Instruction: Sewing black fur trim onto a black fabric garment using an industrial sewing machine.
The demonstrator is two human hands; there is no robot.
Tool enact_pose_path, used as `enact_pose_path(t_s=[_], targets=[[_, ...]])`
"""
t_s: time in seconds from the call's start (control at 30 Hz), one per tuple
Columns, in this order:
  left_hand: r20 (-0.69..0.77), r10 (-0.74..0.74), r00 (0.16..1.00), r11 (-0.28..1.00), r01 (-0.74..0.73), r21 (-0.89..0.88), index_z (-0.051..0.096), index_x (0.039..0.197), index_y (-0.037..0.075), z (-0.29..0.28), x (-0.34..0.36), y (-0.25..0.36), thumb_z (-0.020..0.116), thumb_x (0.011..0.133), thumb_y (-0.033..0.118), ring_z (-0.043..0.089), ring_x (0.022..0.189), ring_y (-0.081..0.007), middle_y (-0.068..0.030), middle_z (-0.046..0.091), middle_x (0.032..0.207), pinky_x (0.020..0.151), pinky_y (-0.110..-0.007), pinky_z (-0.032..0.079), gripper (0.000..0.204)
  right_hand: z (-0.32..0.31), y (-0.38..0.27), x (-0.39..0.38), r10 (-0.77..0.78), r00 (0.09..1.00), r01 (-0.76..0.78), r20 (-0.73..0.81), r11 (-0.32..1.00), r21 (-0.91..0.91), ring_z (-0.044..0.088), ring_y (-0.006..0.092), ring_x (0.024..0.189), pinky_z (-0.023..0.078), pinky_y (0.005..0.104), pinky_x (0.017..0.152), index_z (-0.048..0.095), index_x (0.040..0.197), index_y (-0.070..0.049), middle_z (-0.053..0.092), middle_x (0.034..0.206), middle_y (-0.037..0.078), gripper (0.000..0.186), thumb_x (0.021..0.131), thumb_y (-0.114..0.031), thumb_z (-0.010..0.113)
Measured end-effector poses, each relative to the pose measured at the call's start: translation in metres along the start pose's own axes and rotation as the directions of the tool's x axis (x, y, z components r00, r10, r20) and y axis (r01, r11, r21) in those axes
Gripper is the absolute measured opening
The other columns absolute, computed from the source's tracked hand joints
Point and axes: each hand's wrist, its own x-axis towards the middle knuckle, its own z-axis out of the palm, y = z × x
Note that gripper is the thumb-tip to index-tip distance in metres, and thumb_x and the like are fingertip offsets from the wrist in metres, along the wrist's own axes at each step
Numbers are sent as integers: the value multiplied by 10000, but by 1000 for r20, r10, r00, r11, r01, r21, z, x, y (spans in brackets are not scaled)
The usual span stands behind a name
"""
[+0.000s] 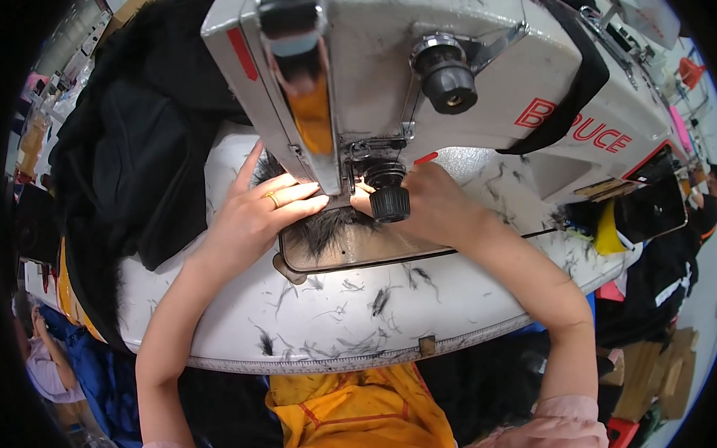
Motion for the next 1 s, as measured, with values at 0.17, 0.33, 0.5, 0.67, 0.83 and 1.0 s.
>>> enact_pose_path(t_s=[0.17,0.33,0.5,0.67,0.83,1.0], targets=[[-23,2,1000,992,1,127,615,1169,151,2,1,7,571,838,140,541,1229,-164,-14,565,1338,1147,-632,130,335,2,4,-7,22,995,-15,92,997,-79,618,191,569,466,322,478,653,1073,-241,622,726,3,308,770,-185,646],[-159,75,984,983,-46,179,598,1206,141,23,-2,8,538,854,162,541,1215,-177,-30,608,1243,1145,-627,143,358,2,8,-16,-69,989,93,129,977,-193,640,170,799,515,314,655,652,1164,-195,650,861,17,332,833,-174,638],[-512,7,859,983,88,161,620,811,139,67,17,11,574,795,180,617,791,-154,14,597,745,1104,-626,249,64,-11,9,-13,188,878,-239,439,969,63,588,235,1129,448,377,968,509,1374,-138,582,1303,123,602,803,55,522],[-369,-65,927,899,215,381,632,639,100,48,47,-36,599,735,162,592,820,-238,-76,607,728,980,-604,383,119,-17,12,-11,301,904,-271,303,953,-138,641,296,974,456,385,899,637,1148,-72,670,1122,140,379,798,55,570],[-706,-313,635,950,225,-218,397,1363,-14,-48,-6,-99,751,700,65,407,1303,-411,-332,353,1416,1053,-398,405,756,-18,10,-14,91,989,-88,120,996,-35,628,321,983,462,392,865,632,1063,-33,661,1093,131,224,854,5,562],[-689,-364,627,763,625,165,495,1346,105,-100,-201,-55,786,678,79,429,1319,-335,-173,479,1392,1104,-434,332,729,-18,9,-16,34,988,-35,152,999,2,636,294,853,483,366,717,644,1026,-51,655,956,123,209,843,12,567]])
